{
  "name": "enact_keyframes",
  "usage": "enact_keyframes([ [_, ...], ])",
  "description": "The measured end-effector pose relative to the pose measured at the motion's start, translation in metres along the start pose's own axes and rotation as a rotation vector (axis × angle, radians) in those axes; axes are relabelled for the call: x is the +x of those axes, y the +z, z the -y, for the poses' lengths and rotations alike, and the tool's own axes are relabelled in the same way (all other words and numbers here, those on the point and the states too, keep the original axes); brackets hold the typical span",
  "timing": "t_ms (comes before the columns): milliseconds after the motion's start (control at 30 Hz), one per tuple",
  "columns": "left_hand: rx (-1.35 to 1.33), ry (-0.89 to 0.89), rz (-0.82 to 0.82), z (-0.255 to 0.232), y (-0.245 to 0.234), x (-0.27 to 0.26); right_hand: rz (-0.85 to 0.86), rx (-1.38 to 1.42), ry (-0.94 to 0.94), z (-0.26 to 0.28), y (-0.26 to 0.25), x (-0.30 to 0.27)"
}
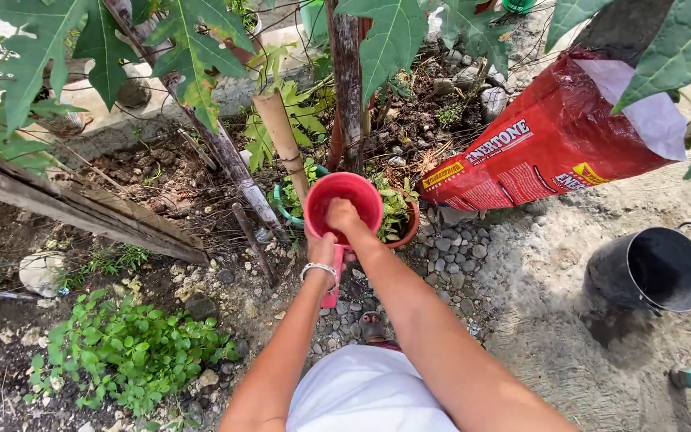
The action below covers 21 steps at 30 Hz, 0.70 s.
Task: The person is watering different plants in the garden using a red mug and a blue bucket.
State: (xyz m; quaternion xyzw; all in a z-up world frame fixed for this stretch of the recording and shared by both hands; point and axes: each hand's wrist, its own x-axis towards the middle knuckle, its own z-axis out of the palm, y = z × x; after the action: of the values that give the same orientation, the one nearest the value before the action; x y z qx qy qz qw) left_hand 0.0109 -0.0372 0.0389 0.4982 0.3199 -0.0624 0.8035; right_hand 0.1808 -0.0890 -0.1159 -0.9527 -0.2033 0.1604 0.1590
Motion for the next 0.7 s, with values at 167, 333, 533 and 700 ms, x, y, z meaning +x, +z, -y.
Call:
enact_keyframes([
  [167,0.018,-0.007,-0.014,0.004,-0.002,0.002,0.224,1.394,-0.128,0.006,-0.102,-0.065],
  [333,0.013,-0.058,-0.144,0.011,-0.020,0.024,0.091,1.938,0.103,0.008,-0.232,-0.091],
  [533,-0.047,-0.073,-0.179,0.009,-0.023,0.046,-0.385,1.042,0.036,-0.065,-0.228,-0.048],
  [700,-0.016,-0.044,-0.140,0.011,-0.001,0.039,-0.120,1.001,0.104,0.007,-0.262,-0.103],
])
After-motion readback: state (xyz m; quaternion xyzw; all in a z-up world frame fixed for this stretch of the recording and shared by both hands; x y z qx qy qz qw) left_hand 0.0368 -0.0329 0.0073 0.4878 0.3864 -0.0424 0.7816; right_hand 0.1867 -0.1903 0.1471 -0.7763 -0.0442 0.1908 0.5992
